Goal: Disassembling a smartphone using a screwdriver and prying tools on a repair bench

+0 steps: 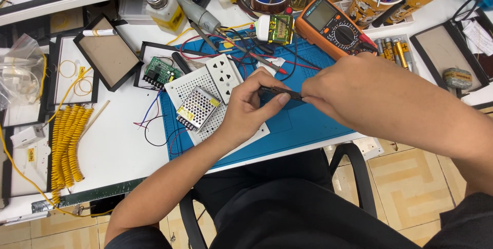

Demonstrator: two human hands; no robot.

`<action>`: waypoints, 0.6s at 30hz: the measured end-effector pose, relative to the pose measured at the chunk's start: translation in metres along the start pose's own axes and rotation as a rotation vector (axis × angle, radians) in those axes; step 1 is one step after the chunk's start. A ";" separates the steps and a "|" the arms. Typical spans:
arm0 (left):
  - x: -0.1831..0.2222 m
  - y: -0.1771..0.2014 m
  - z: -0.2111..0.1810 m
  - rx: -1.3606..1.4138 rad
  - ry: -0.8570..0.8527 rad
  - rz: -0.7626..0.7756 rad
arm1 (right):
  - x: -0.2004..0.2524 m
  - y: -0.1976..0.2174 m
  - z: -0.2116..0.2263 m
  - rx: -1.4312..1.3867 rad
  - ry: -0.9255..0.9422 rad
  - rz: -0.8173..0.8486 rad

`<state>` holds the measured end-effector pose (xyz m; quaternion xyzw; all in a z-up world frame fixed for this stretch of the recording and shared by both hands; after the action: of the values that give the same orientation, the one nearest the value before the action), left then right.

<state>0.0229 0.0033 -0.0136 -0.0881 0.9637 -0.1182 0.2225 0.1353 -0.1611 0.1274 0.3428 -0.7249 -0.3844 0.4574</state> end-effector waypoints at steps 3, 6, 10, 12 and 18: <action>0.001 -0.001 0.001 0.003 0.001 -0.007 | 0.001 0.002 0.003 -0.018 -0.031 0.016; 0.001 -0.001 0.001 0.003 -0.013 0.004 | 0.000 0.008 0.007 0.005 -0.067 0.104; 0.002 0.000 0.004 0.022 -0.011 -0.002 | -0.001 0.016 0.011 0.013 -0.096 0.214; 0.002 -0.001 0.004 0.016 -0.006 -0.003 | -0.002 0.018 0.014 0.039 -0.098 0.223; 0.001 0.000 0.003 0.025 -0.010 -0.011 | -0.005 0.018 0.016 0.040 -0.106 0.211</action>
<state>0.0232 0.0024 -0.0165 -0.0914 0.9605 -0.1312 0.2278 0.1191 -0.1447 0.1369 0.2528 -0.7876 -0.3374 0.4494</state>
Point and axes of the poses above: each hand's wrist, its own x-axis away from the middle knuckle, its own y-axis out of the back of the hand, z = x × y, the point moved 2 cm from there along -x, towards the middle knuckle, and after that the axes turned 10 degrees about x, right-handed, at the moved point
